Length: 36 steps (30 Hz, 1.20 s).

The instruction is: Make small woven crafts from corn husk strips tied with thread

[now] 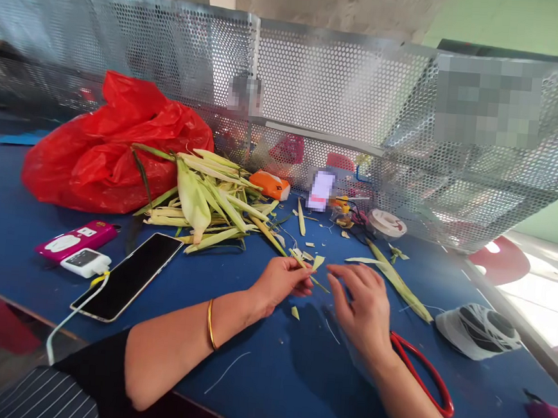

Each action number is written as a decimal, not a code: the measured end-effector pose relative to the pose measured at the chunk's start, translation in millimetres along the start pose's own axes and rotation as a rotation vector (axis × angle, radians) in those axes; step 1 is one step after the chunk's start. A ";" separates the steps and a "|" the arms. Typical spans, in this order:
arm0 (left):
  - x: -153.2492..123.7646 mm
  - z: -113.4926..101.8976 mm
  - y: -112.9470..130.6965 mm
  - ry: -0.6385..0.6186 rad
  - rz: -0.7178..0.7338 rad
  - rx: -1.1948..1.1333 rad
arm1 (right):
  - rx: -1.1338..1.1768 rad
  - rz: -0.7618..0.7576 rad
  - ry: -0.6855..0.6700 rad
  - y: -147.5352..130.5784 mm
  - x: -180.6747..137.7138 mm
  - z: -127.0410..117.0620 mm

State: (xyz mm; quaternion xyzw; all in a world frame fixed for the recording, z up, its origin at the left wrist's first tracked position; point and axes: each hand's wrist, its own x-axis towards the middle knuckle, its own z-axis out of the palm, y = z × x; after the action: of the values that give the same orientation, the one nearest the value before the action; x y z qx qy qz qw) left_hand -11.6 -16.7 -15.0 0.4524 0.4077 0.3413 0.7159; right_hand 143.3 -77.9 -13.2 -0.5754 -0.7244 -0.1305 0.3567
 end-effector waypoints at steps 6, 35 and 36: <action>-5.1 3.7 -6.5 -0.216 0.024 0.288 | 0.138 0.059 -0.086 2.5 -0.7 8.2; -4.8 6.2 -0.9 -0.024 0.066 -0.235 | 0.717 0.565 -0.233 -23.9 -8.1 22.4; -5.0 6.3 -0.7 -0.017 0.062 -0.242 | 0.724 0.556 -0.236 -23.4 -7.7 21.4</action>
State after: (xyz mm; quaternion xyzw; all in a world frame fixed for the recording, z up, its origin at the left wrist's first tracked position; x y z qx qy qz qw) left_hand -8.1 -23.5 -12.6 0.3779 0.3432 0.4063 0.7579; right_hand 114.4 -77.9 -28.4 -0.5969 -0.5775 0.2974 0.4709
